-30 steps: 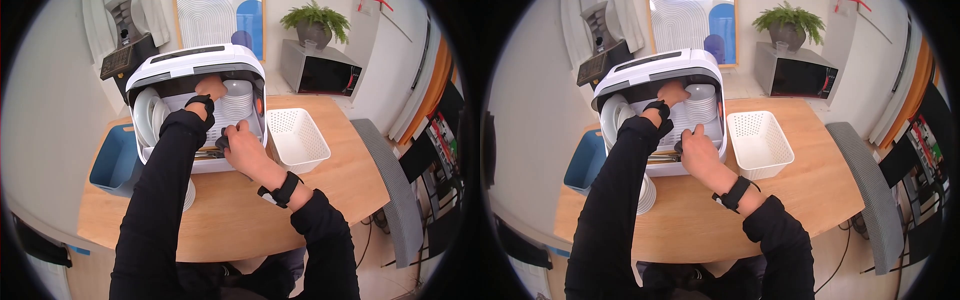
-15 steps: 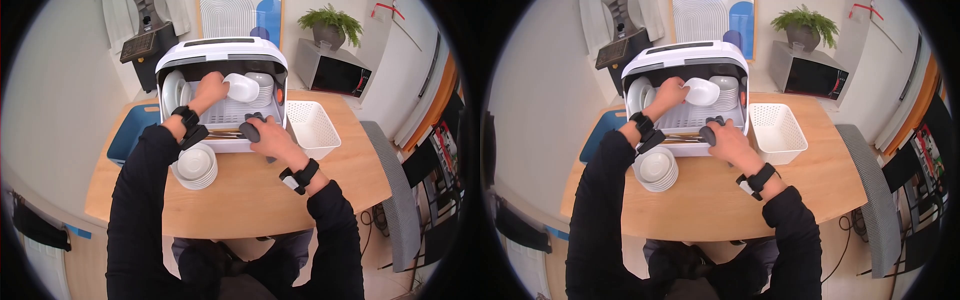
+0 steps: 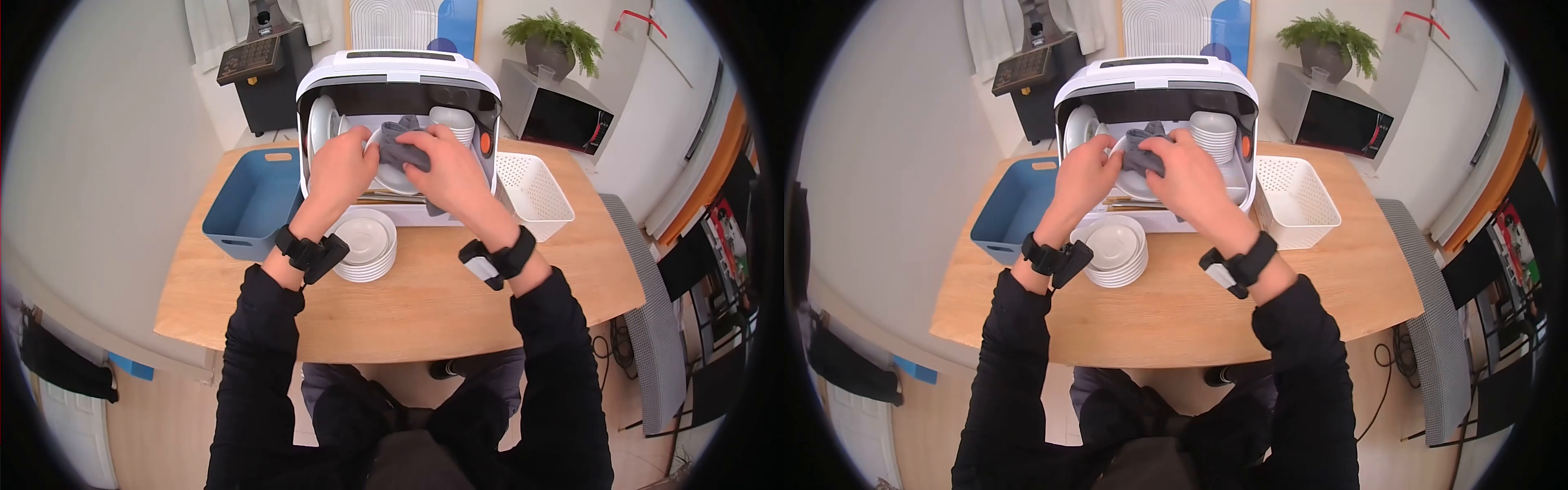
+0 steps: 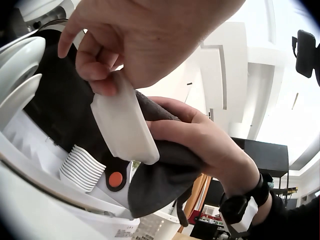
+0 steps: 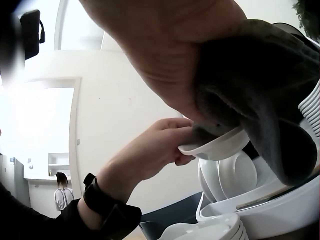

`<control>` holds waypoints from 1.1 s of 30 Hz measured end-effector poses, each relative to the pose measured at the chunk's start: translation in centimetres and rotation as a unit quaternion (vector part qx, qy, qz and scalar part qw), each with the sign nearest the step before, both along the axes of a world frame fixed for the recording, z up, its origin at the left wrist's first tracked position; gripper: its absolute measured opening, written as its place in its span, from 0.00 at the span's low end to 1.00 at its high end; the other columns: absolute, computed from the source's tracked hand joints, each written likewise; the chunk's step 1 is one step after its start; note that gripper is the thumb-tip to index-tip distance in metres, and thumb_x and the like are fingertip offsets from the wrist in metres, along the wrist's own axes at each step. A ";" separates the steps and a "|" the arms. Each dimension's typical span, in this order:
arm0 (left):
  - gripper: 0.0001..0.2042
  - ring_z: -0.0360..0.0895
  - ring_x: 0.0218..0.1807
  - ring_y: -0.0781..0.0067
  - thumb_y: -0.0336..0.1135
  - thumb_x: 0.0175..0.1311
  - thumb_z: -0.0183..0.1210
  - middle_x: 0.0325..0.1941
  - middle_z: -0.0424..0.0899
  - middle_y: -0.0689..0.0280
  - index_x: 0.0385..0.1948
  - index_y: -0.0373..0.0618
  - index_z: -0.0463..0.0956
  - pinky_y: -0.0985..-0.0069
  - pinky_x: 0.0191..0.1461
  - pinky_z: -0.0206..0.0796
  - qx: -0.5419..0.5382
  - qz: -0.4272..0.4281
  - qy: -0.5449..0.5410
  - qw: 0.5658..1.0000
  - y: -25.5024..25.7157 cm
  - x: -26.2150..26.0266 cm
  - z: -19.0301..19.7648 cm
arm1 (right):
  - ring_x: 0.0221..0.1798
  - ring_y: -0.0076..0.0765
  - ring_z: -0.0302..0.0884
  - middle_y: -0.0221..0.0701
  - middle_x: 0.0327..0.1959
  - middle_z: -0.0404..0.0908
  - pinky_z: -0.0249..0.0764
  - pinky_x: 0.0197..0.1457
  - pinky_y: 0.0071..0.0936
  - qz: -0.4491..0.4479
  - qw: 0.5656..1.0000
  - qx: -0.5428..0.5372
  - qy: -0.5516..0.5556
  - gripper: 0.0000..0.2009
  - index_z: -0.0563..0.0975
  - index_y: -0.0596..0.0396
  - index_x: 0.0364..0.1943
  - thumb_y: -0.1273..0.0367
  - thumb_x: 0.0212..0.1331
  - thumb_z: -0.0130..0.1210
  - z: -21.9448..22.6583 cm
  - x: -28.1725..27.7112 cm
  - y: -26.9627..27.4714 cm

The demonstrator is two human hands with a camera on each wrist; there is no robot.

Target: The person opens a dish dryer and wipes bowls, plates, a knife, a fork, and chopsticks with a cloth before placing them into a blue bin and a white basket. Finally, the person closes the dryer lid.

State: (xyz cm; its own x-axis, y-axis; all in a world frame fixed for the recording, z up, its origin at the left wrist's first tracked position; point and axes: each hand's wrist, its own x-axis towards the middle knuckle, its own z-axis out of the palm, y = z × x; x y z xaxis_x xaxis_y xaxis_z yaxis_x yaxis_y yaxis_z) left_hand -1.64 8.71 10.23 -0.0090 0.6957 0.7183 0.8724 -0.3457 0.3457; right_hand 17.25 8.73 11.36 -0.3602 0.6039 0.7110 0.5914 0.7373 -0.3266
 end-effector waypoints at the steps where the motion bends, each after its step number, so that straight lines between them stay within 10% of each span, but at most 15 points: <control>1: 0.10 0.81 0.28 0.52 0.38 0.63 0.59 0.22 0.81 0.56 0.40 0.43 0.80 0.61 0.33 0.70 0.026 0.008 0.000 1.000 0.2 0.2 0.0 | 0.44 0.51 0.79 0.39 0.46 0.76 0.76 0.47 0.39 -0.009 1.000 0.011 0.001 0.18 0.80 0.48 0.49 0.70 0.50 0.63 -0.3 -0.7 0.4; 12: 0.09 0.79 0.25 0.48 0.35 0.63 0.58 0.20 0.80 0.53 0.39 0.41 0.81 0.58 0.31 0.69 0.087 0.030 -0.016 0.996 0.0 -0.9 -0.3 | 0.41 0.39 0.81 0.26 0.43 0.80 0.79 0.39 0.36 -0.060 0.981 0.064 -0.174 0.14 0.84 0.38 0.39 0.73 0.47 0.61 -0.1 -2.0 1.0; 15: 0.07 0.78 0.24 0.48 0.32 0.63 0.57 0.18 0.79 0.52 0.35 0.39 0.80 0.60 0.37 0.70 0.115 0.018 -0.011 0.993 -0.9 -0.3 0.0 | 0.41 0.37 0.80 0.24 0.45 0.80 0.79 0.39 0.36 -0.107 0.974 0.189 -0.065 0.14 0.84 0.38 0.39 0.72 0.46 0.62 -0.1 -2.6 0.9; 25: 0.08 0.78 0.26 0.51 0.33 0.62 0.60 0.19 0.79 0.54 0.37 0.40 0.83 0.61 0.35 0.68 0.093 0.021 -0.001 0.995 -1.1 -1.8 0.3 | 0.46 0.40 0.80 0.28 0.44 0.81 0.77 0.46 0.34 0.083 0.989 -0.076 -0.097 0.14 0.83 0.39 0.40 0.70 0.47 0.58 1.6 -0.6 0.6; 30: 0.08 0.80 0.30 0.58 0.35 0.64 0.60 0.23 0.82 0.59 0.41 0.46 0.82 0.61 0.50 0.66 0.082 0.060 0.066 0.993 -0.8 -1.6 -0.2 | 0.46 0.42 0.80 0.31 0.46 0.79 0.77 0.46 0.34 -0.069 0.994 0.036 0.073 0.19 0.80 0.39 0.50 0.72 0.52 0.55 2.2 1.0 2.3; 33: 0.08 0.81 0.33 0.63 0.35 0.65 0.60 0.27 0.84 0.63 0.42 0.49 0.82 0.58 0.59 0.62 0.130 0.034 0.109 0.985 -0.7 -0.8 -0.2 | 0.44 0.43 0.80 0.33 0.49 0.77 0.76 0.44 0.34 -0.006 0.999 0.048 0.000 0.22 0.77 0.41 0.55 0.73 0.54 0.54 2.2 0.1 2.2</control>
